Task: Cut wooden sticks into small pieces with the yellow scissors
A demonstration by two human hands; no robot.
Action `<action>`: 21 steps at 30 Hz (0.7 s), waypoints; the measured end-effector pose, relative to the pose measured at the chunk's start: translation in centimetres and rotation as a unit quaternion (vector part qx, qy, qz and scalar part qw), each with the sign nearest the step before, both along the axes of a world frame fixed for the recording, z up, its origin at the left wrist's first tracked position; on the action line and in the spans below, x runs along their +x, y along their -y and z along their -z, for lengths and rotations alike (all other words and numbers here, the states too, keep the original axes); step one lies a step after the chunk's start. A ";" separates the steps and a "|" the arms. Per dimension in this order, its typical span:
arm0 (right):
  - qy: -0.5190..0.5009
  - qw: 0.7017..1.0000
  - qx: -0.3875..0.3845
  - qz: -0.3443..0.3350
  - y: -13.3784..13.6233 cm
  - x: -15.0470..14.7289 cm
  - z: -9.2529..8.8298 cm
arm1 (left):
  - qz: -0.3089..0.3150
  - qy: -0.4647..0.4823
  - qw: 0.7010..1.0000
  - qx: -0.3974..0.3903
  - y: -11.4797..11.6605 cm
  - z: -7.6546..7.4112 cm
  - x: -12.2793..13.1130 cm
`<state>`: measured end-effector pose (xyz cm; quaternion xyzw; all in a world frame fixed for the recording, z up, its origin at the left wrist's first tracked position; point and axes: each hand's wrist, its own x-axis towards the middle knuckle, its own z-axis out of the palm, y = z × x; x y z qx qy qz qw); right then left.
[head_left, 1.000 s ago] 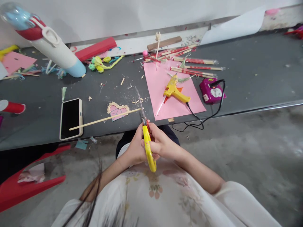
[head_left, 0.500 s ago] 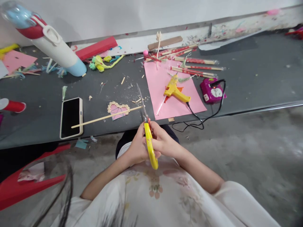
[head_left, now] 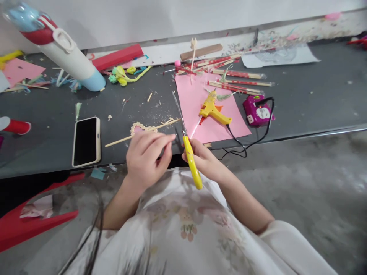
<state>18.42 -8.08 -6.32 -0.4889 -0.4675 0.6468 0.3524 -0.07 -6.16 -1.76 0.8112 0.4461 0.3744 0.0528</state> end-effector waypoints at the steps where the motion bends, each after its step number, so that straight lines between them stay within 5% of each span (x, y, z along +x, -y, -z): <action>1: -0.007 1.000 -0.003 -0.002 -0.1 -0.1 0.0 | -0.028 -0.038 0.998 0.028 -0.7 0.0 0.0; 8: -0.066 0.997 -0.029 -0.022 -0.7 -0.1 -0.1 | -0.082 -0.236 0.968 -0.023 -4.4 0.9 0.5; 21: -0.123 0.985 -0.116 -0.033 -1.5 0.6 -0.1 | -0.042 -0.175 0.981 -0.074 -6.5 1.9 0.4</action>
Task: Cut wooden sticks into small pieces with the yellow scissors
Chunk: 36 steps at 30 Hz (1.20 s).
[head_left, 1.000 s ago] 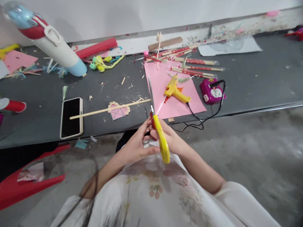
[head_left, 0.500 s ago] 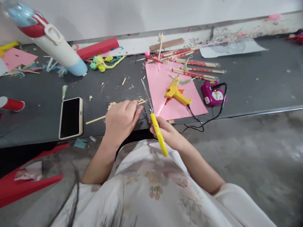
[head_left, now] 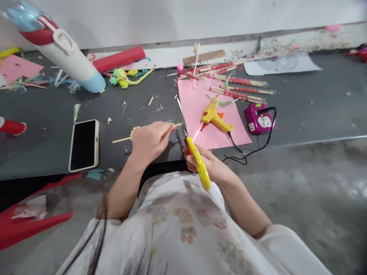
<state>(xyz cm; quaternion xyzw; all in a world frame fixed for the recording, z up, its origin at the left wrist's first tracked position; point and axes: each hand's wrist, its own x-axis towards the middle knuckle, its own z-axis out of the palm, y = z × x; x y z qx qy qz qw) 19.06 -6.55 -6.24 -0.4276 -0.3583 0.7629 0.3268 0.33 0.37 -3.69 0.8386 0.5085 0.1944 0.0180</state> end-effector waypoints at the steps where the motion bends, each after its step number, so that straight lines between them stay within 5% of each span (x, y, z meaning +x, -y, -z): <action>1: -0.001 1.000 0.000 -0.003 -0.1 0.1 0.0 | 0.004 0.002 1.000 -0.004 -0.1 0.1 0.0; 9: -0.002 1.000 -0.008 -0.010 -0.5 0.4 -0.4 | 0.010 0.018 1.000 -0.015 -0.7 0.4 0.0; 15: -0.104 0.990 -0.093 0.001 -1.0 0.3 -0.2 | 0.007 0.018 0.999 -0.046 -1.0 0.6 0.1; 25: -0.206 0.960 -0.188 0.003 -2.6 0.4 -1.5 | -0.036 -0.032 0.996 -0.076 -1.7 -1.4 0.5; 36: -0.300 0.933 -0.191 -0.050 -3.9 0.4 -2.7 | -0.007 0.137 0.970 -0.202 -3.6 -2.0 -0.9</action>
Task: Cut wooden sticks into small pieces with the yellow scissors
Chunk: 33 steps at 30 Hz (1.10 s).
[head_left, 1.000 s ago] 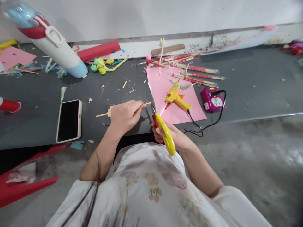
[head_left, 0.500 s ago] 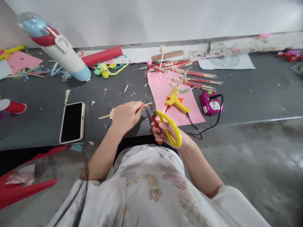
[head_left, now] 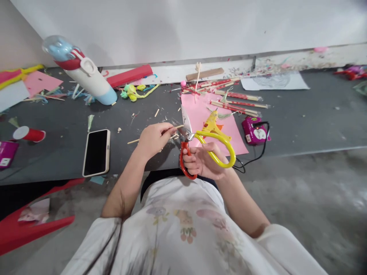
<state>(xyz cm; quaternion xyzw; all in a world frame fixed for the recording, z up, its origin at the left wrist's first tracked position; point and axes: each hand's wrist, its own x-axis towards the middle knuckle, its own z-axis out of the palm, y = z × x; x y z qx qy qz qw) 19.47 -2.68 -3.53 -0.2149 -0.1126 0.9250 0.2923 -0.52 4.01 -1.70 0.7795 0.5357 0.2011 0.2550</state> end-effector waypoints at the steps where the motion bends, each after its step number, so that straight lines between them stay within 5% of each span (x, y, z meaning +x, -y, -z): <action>1: -0.004 1.000 0.002 -0.004 -0.1 0.0 0.0 | 0.000 0.020 1.000 -0.010 -0.2 0.1 -0.1; 6: -0.009 1.000 0.009 -0.018 -0.5 -0.2 -0.2 | -0.002 0.118 0.991 -0.062 -1.2 0.8 -1.0; 10: 0.018 1.000 0.005 -0.001 -0.8 0.0 -0.4 | -0.043 0.150 0.987 -0.029 -1.9 1.0 -2.1; 16: 0.259 0.960 0.098 0.032 -0.4 -0.2 -0.2 | -0.082 0.137 0.987 -0.003 -1.3 -0.5 -3.2; 18: 0.384 0.903 0.189 0.040 0.1 -0.3 -0.4 | -0.104 0.142 0.984 0.013 -0.7 -1.4 -3.3; 22: 0.652 0.663 0.367 0.027 0.8 -0.7 -1.1 | -0.120 0.136 0.981 0.063 0.5 -3.0 -3.1; 24: 0.702 0.590 0.398 0.027 1.0 -1.1 -1.1 | -0.118 0.116 0.985 0.055 1.3 -3.1 -2.8; 28: 0.749 0.518 0.412 0.025 0.8 -1.7 -0.7 | -0.098 0.086 0.991 -0.026 3.7 -2.0 -1.6; 33: 0.751 0.523 0.403 0.019 0.4 -2.0 -0.5 | -0.111 0.050 0.990 -0.069 6.7 -0.3 0.1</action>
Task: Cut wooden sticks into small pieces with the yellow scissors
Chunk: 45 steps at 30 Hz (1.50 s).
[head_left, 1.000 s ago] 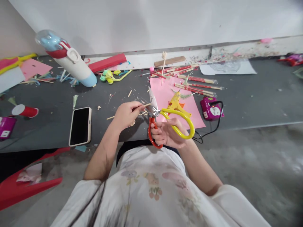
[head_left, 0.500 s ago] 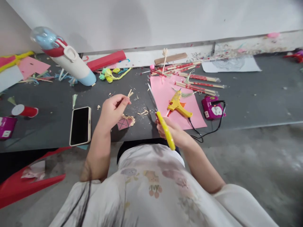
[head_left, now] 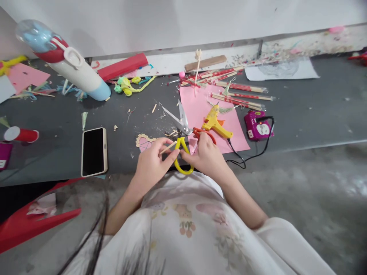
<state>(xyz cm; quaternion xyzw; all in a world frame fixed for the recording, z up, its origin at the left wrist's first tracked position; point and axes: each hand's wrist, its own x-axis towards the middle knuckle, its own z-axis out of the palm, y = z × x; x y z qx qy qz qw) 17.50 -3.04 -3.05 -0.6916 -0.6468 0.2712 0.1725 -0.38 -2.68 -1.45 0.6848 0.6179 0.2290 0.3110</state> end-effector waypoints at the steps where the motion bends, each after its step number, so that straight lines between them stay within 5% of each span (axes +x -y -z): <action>1: -0.005 1.000 -0.002 -0.002 -0.1 0.0 0.0 | 0.005 -0.001 1.000 -0.012 0.3 0.2 0.2; 8: -0.020 1.000 0.007 -0.021 -0.3 -0.1 0.1 | 0.017 0.055 0.996 -0.073 0.5 1.7 0.2; 21: 0.071 0.996 -0.009 -0.058 -0.1 0.5 -0.2 | 0.095 -0.123 0.987 -0.030 -1.2 -0.4 -1.4; 26: 0.083 0.995 -0.005 -0.060 0.1 0.5 0.1 | 0.116 -0.205 0.969 0.070 -2.4 -1.1 -0.4; 32: 0.091 0.994 -0.005 -0.060 0.1 0.1 0.3 | 0.189 -0.293 0.935 0.065 -4.3 -0.6 1.4; 37: 0.095 0.994 -0.015 -0.058 0.0 0.1 0.4 | 0.169 -0.337 0.924 0.067 -4.7 -0.2 1.6; 45: 0.076 0.996 -0.010 -0.044 0.1 0.1 0.8 | 0.126 -0.272 0.953 0.045 -3.1 -0.8 -0.2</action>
